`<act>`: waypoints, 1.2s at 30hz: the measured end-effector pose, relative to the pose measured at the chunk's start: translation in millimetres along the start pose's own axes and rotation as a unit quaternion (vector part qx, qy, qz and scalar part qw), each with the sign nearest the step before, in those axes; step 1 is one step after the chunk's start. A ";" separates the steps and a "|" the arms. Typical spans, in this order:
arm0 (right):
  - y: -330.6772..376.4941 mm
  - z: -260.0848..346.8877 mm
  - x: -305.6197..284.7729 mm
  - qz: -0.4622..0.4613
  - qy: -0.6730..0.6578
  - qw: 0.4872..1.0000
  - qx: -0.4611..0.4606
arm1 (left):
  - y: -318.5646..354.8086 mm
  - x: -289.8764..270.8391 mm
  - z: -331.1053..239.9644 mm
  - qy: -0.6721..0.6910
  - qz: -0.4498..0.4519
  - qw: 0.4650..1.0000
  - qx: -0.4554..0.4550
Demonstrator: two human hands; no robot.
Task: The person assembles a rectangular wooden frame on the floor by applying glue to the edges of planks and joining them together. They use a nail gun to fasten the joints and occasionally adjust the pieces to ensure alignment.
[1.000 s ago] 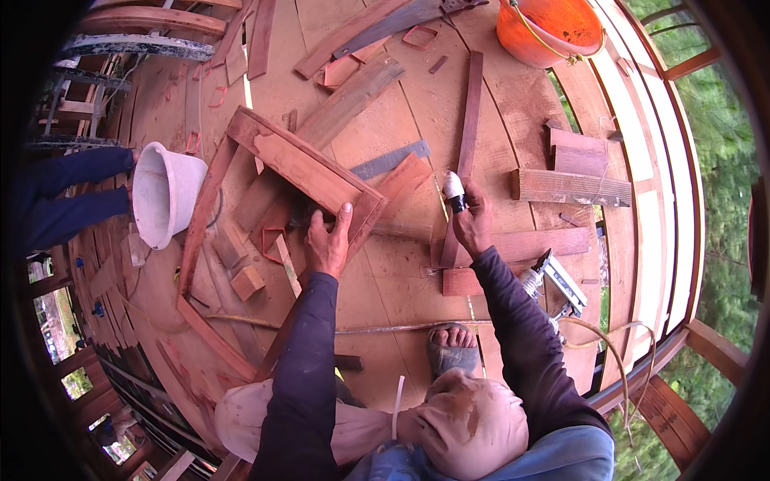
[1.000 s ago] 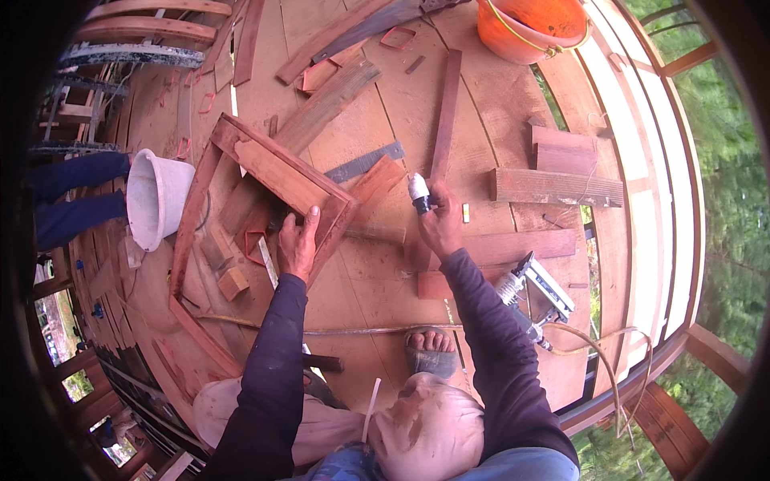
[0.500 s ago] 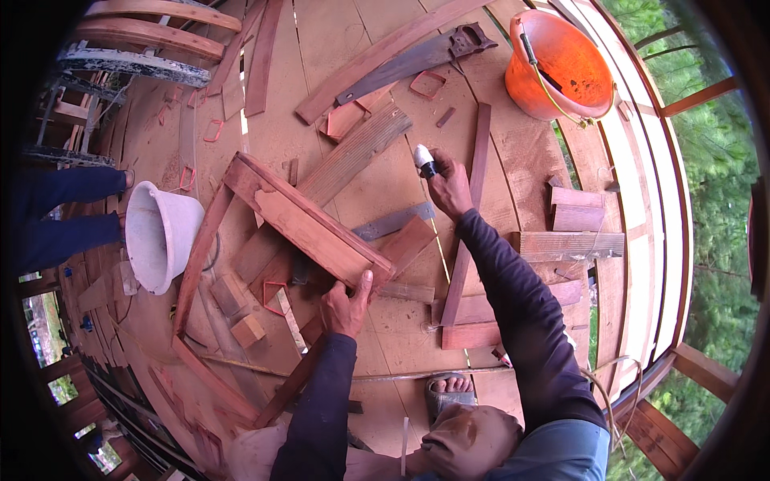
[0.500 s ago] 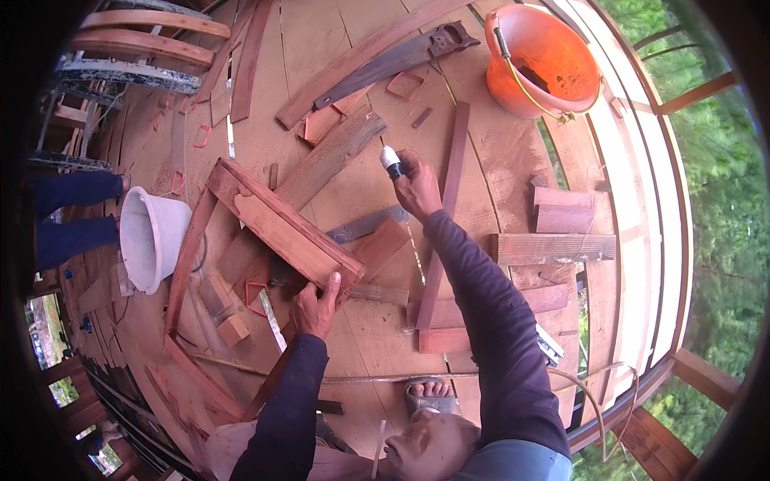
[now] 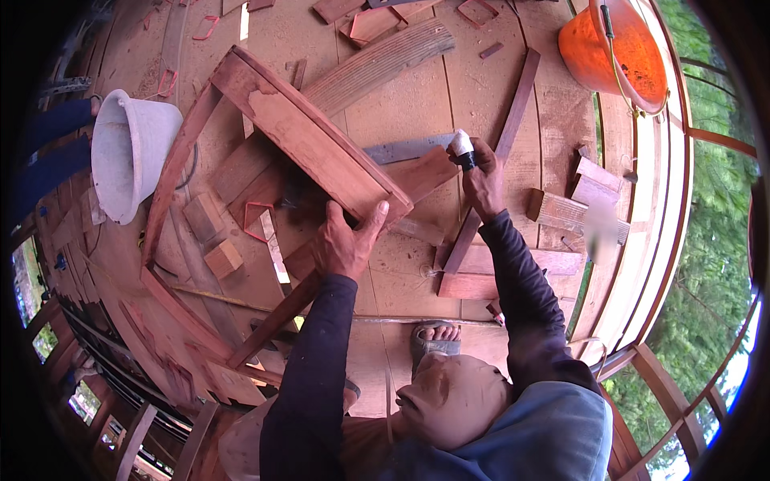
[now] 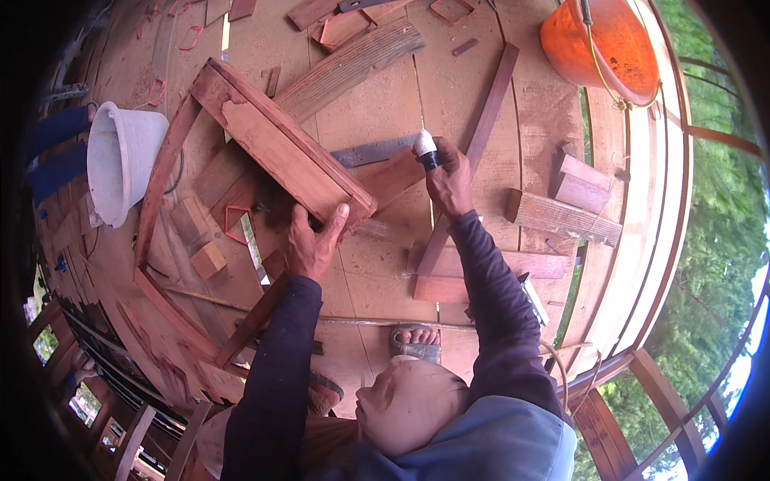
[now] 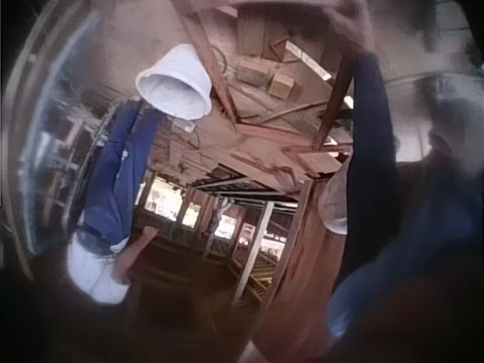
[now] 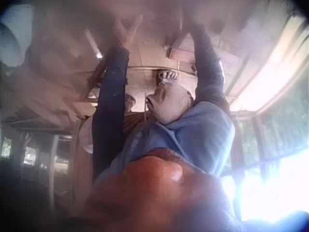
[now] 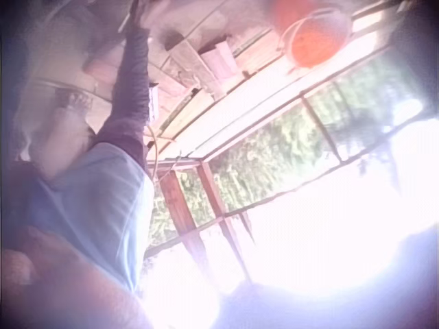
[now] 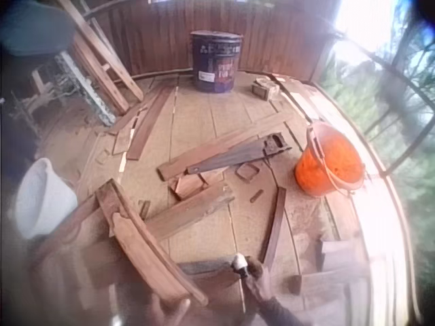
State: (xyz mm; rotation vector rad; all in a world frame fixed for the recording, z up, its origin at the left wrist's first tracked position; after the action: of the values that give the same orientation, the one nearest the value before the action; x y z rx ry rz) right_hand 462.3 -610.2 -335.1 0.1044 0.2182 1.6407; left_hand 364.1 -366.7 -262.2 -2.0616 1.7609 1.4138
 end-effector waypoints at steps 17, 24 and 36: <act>284.3 -18.7 -14.5 0.018 0.028 0.987 0.157 | -18.2 13.6 17.8 0.233 0.094 0.967 0.048; 287.8 -17.5 -27.4 -0.007 -0.033 0.995 0.095 | -32.3 -38.2 19.8 -0.059 0.134 0.986 0.085; 182.9 66.2 38.6 0.203 0.168 0.948 -0.179 | 132.6 -357.1 269.6 -0.168 -0.050 0.985 0.002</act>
State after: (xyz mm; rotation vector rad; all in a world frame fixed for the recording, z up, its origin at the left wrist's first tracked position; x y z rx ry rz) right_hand 293.7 -579.2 -235.5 -0.4386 0.1595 2.0796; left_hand 133.2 10.5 -113.2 -1.7530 1.5028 1.6101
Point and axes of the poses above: each hand's wrist, its own y-axis away from the middle knuckle, its own x-axis out of the palm, z = x × y, the point moved 3 cm from there along -y, towards the middle knuckle, and after that the axes turned 3 degrees about z, right-handed, at the moved point
